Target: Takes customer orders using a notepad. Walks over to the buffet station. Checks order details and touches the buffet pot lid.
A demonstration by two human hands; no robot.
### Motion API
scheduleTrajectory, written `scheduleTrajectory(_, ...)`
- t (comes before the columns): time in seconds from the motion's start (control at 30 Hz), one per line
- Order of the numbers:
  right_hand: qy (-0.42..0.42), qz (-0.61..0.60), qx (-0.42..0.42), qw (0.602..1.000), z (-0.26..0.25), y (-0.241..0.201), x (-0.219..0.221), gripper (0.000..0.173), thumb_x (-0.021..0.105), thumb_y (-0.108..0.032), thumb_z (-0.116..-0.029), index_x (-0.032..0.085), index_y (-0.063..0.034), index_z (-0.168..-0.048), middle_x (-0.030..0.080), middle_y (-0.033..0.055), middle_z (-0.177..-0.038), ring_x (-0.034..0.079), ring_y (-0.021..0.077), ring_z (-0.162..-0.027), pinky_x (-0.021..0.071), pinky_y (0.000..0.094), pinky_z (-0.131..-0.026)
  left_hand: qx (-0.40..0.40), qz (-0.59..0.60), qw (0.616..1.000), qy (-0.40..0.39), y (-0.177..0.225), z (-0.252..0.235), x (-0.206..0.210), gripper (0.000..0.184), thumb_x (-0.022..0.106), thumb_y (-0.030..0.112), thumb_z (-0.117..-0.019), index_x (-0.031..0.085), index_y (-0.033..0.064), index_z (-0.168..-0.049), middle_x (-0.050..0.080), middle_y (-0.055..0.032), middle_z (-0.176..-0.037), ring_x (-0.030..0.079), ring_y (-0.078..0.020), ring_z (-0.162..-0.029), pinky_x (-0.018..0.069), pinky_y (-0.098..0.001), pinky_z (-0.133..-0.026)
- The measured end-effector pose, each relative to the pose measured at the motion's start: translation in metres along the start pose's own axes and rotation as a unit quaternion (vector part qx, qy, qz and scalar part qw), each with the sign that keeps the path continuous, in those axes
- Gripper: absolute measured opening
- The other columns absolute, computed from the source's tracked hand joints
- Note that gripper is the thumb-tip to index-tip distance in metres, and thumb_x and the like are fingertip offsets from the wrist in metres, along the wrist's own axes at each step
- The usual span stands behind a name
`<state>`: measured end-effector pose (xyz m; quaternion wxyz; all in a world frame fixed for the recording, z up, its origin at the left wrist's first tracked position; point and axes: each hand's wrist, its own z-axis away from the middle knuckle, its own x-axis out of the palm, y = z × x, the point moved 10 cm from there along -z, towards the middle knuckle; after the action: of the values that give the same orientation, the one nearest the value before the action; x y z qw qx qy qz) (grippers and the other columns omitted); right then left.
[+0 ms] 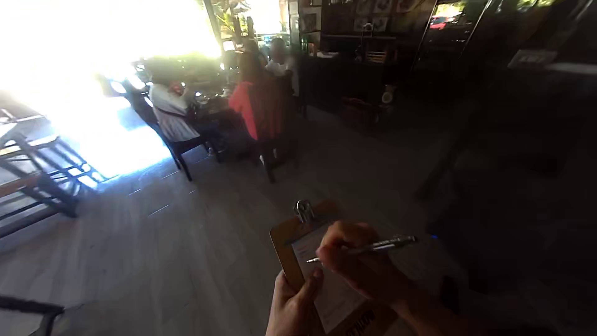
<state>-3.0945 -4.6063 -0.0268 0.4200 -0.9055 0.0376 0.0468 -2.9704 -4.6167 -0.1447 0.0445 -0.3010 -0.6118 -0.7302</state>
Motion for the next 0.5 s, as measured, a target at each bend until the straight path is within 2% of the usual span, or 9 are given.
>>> scheduleTrajectory(0.03, -0.003, 0.022, 0.005, 1.0, -0.03, 0.035, -0.009, 0.026, 0.066, -0.024, -0.1018, 0.063, -0.0056, -0.085, 0.061, -0.0034, -0.07, 0.057, -0.0025, -0.061, 0.0485, 0.0141, -0.056, 0.003, 0.008, 1.0, -0.012, 0.002, -0.042, 0.0, 0.02, 0.059, -0.007, -0.0963, 0.06, 0.0011, -0.114, 0.078, -0.0089, -0.092, 0.077, -0.0185, -0.081, 0.0652, -0.0385, -0.078)
scheduleTrajectory(0.1, 0.014, 0.063, 0.011, 0.998, -0.08, 0.101, -0.038, 0.022, 0.068, -0.018, -0.0977, 0.063, -0.0052, -0.08, 0.06, -0.0036, -0.067, 0.055, -0.0037, -0.059, 0.0452, 0.0123, -0.053, 0.007, 0.01, 0.999, -0.05, 0.004, -0.127, 0.004, 0.02, 0.06, -0.008, -0.0957, 0.061, 0.0004, -0.114, 0.078, -0.0095, -0.094, 0.077, -0.0191, -0.083, 0.065, -0.0392, -0.08)
scheduleTrajectory(0.23, 0.1, 0.148, 0.001, 0.984, -0.174, 0.196, -0.119, 0.031, 0.06, -0.015, -0.0988, 0.051, -0.0084, -0.069, 0.046, -0.004, -0.058, 0.043, -0.0026, -0.052, 0.0339, 0.0139, -0.048, -0.005, -0.02, 0.992, -0.121, 0.013, -0.296, 0.032, 0.022, 0.06, -0.01, -0.0939, 0.062, 0.0006, -0.113, 0.078, -0.0081, -0.094, 0.077, -0.0177, -0.084, 0.0648, -0.0384, -0.081)
scheduleTrajectory(0.37, 0.178, 0.221, 0.027, 0.959, -0.246, 0.273, -0.21, 0.033, 0.058, -0.014, -0.0985, 0.05, -0.0091, -0.067, 0.046, -0.0036, -0.057, 0.044, -0.0012, -0.051, 0.0346, 0.0155, -0.047, -0.048, -0.054, 0.982, -0.174, 0.008, -0.442, 0.08, 0.022, 0.06, -0.01, -0.0934, 0.06, 0.0017, -0.113, 0.078, -0.0057, -0.092, 0.076, -0.0153, -0.082, 0.0651, -0.0358, -0.079)
scheduleTrajectory(0.5, 0.212, 0.248, 0.044, 0.944, -0.313, 0.363, -0.305, 0.031, 0.059, -0.014, -0.0981, 0.052, -0.0093, -0.068, 0.048, -0.0035, -0.058, 0.045, -0.001, -0.052, 0.036, 0.0162, -0.047, -0.066, -0.071, 0.975, -0.198, -0.017, -0.587, 0.123, 0.022, 0.06, -0.011, -0.0927, 0.06, 0.0012, -0.112, 0.077, -0.0055, -0.089, 0.076, -0.015, -0.079, 0.065, -0.0351, -0.077)
